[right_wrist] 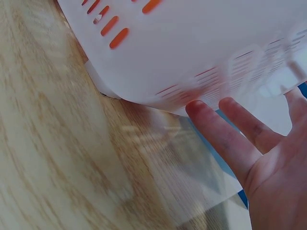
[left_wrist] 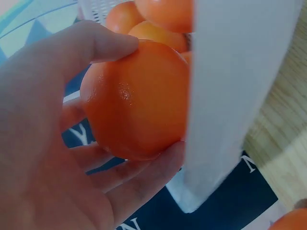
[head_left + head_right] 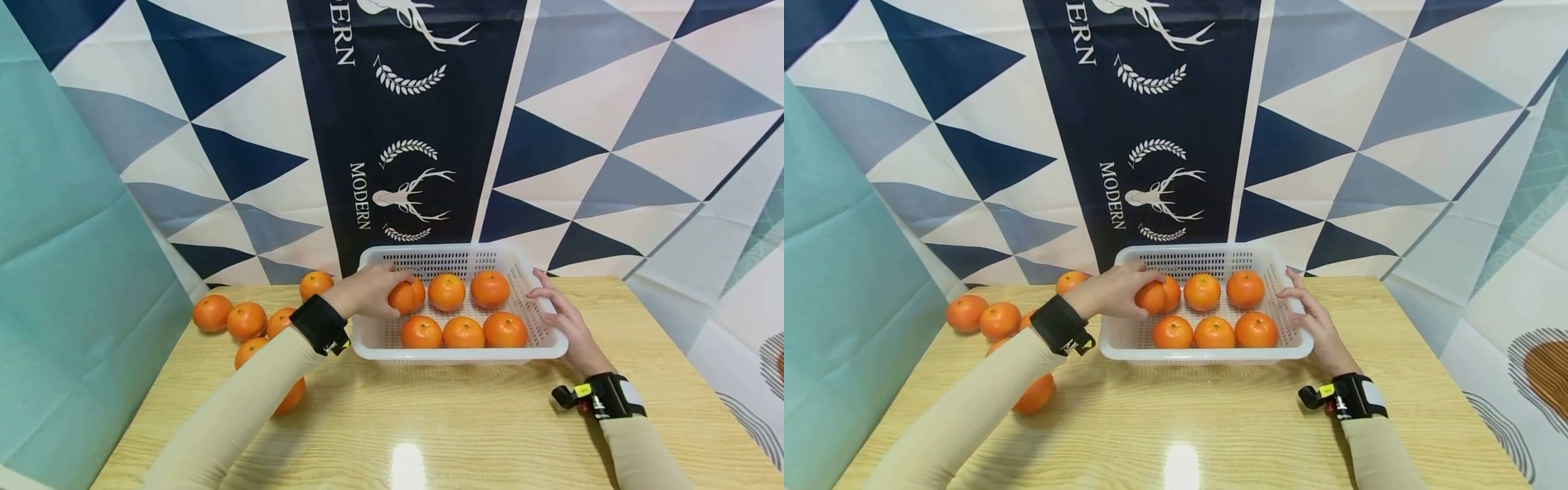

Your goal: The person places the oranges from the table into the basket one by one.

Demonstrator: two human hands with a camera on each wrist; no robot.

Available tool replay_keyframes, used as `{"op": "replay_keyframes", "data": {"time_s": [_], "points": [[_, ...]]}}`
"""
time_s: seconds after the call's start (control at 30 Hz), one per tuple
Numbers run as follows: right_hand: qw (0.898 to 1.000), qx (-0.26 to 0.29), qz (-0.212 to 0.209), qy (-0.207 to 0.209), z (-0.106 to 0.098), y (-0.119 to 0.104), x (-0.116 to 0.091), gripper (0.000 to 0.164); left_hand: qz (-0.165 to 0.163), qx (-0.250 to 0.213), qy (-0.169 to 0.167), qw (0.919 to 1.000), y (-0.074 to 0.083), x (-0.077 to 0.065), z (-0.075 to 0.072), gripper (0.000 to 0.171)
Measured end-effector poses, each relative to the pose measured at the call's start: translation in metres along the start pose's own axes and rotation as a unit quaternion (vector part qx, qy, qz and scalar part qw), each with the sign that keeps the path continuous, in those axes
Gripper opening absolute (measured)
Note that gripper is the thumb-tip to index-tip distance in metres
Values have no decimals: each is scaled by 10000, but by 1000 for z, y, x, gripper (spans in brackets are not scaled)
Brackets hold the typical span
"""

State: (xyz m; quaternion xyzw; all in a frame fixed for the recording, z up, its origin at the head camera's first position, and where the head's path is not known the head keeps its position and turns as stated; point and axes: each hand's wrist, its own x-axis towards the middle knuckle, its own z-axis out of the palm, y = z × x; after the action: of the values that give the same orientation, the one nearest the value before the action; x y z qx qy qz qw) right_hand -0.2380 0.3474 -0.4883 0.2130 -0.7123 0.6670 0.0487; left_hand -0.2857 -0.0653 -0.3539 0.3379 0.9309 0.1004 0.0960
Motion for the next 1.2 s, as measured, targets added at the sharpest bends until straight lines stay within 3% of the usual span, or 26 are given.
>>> {"op": "replay_keyframes", "data": {"time_s": [0.27,0.5,0.97,1.2], "points": [[10000,-24,68,-29,1,0,2,40,-82,51,-246,9997,-5,5,15,63],[10000,-13,30,-50,1,0,2,39,-241,84,-348,9991,-2,7,19,64],[10000,53,-2,-26,0,1,2,41,-389,690,-484,9957,4,10,28,60],[9999,75,-83,-37,-1,1,1,42,-250,1044,-540,9928,6,12,27,58]]}}
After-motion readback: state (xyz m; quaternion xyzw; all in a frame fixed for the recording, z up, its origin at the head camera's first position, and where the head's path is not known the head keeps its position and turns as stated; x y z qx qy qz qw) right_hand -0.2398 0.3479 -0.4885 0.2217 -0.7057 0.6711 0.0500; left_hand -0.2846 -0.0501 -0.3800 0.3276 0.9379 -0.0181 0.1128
